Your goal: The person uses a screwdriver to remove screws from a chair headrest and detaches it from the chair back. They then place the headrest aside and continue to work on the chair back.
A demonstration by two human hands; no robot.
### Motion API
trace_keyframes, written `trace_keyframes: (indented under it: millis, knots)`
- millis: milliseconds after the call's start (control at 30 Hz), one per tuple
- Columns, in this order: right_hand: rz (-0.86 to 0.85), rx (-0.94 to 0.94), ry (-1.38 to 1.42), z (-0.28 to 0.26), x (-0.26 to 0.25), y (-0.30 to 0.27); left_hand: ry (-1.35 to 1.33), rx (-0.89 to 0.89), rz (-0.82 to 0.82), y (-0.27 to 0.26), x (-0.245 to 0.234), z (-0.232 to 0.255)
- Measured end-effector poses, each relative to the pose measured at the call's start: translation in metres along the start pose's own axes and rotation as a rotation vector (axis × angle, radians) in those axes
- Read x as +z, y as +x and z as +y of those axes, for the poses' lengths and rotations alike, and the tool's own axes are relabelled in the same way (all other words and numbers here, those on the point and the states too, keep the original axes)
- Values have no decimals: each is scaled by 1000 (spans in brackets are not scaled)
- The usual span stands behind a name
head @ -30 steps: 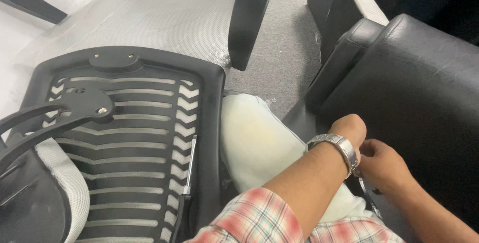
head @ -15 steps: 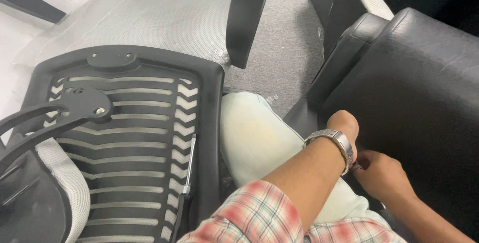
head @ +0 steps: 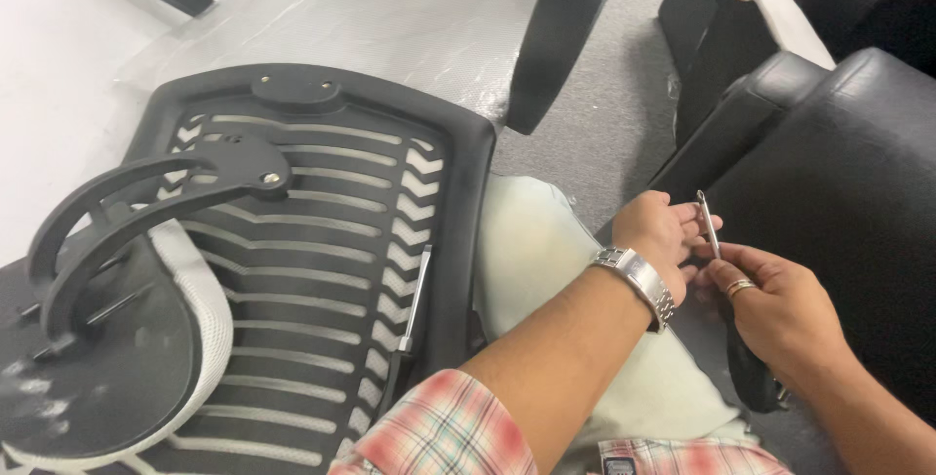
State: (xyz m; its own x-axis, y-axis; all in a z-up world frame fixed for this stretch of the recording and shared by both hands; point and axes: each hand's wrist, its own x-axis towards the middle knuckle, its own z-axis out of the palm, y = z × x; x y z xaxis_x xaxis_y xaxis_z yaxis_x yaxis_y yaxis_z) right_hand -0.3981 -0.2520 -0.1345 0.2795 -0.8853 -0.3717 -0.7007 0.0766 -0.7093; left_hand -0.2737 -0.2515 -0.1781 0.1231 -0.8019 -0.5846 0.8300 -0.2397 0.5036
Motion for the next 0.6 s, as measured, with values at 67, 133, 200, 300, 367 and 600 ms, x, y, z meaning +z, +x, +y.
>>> trace_keyframes:
  millis: [67, 133, 200, 300, 367, 600]
  knots:
    - [-40, -74, -5, -12, 3, -4, -52, 69, -45, -8, -9, 8]
    - [-82, -130, 13, -22, 7, -7, -68, 154, -84, -19, -16, 15]
    - [-128, -169, 55, -31, 11, -10, -45, 256, -114, -36, -21, 23]
    - [-191, -228, 64, -44, 18, -12, 172, 487, 34, -70, -23, 35]
    - [-275, -276, 89, -52, 22, -13, 329, 603, 168, -97, -27, 46]
    - [-575, -385, 100, -84, 44, -16, 194, 846, 470, -174, -43, 71]
